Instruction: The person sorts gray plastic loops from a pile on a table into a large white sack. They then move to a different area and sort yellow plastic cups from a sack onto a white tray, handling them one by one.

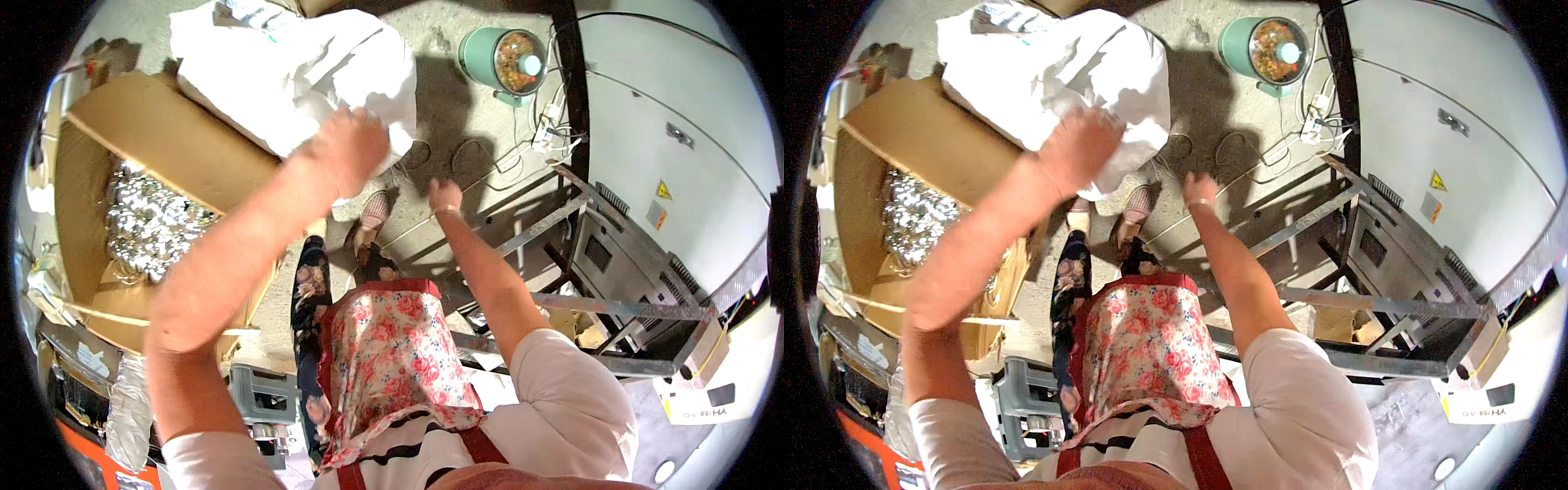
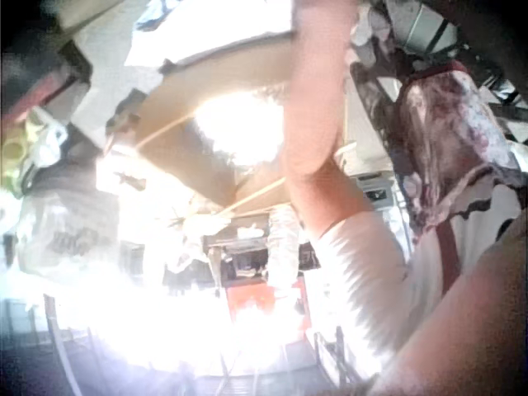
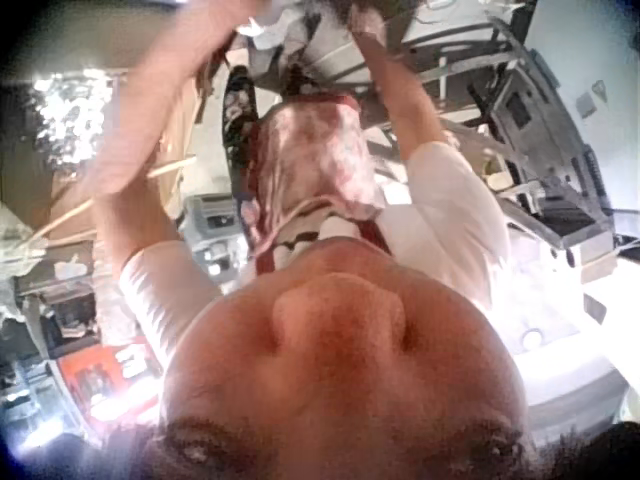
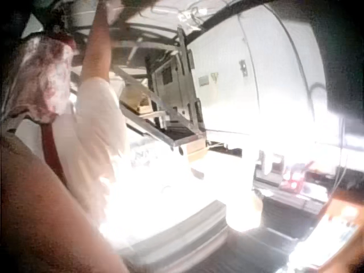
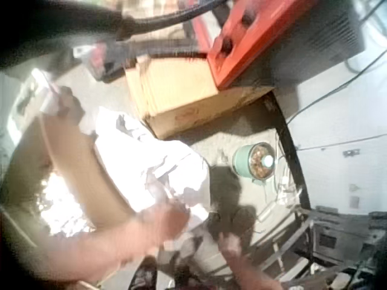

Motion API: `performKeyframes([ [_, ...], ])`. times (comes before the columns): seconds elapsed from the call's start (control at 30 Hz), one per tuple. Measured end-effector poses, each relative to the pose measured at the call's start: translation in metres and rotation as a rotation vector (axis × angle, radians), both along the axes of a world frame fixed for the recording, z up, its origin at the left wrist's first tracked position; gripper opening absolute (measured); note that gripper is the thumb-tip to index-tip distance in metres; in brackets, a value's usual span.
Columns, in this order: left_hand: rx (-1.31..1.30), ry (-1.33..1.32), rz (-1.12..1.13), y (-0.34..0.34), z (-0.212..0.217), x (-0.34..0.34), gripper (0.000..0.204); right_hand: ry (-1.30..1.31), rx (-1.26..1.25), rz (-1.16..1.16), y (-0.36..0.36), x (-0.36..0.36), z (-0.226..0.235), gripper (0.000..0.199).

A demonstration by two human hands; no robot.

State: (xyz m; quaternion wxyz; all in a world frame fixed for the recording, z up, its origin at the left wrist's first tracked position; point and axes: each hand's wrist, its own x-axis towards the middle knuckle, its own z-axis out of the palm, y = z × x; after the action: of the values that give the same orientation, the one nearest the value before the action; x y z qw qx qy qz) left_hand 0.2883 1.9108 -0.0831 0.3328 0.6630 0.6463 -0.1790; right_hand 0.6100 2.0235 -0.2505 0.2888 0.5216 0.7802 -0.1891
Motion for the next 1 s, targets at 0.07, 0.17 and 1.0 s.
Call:
performKeyframes([
  [0.07,0.225,-0.305,0.196,-0.015,0.036,0.028,0.034,-0.222,-0.137,0.426,-0.024,0.047,0.005,0.035],
  [0.17,0.483,-0.745,0.767,-0.055,0.096,0.079,0.036,-0.062,-0.386,0.144,-0.051,0.052,0.076,0.035],
  [1.0,0.401,-0.274,2.207,-0.597,0.344,0.337,0.042,0.123,-0.380,0.302,-0.213,0.065,0.361,0.011],
])
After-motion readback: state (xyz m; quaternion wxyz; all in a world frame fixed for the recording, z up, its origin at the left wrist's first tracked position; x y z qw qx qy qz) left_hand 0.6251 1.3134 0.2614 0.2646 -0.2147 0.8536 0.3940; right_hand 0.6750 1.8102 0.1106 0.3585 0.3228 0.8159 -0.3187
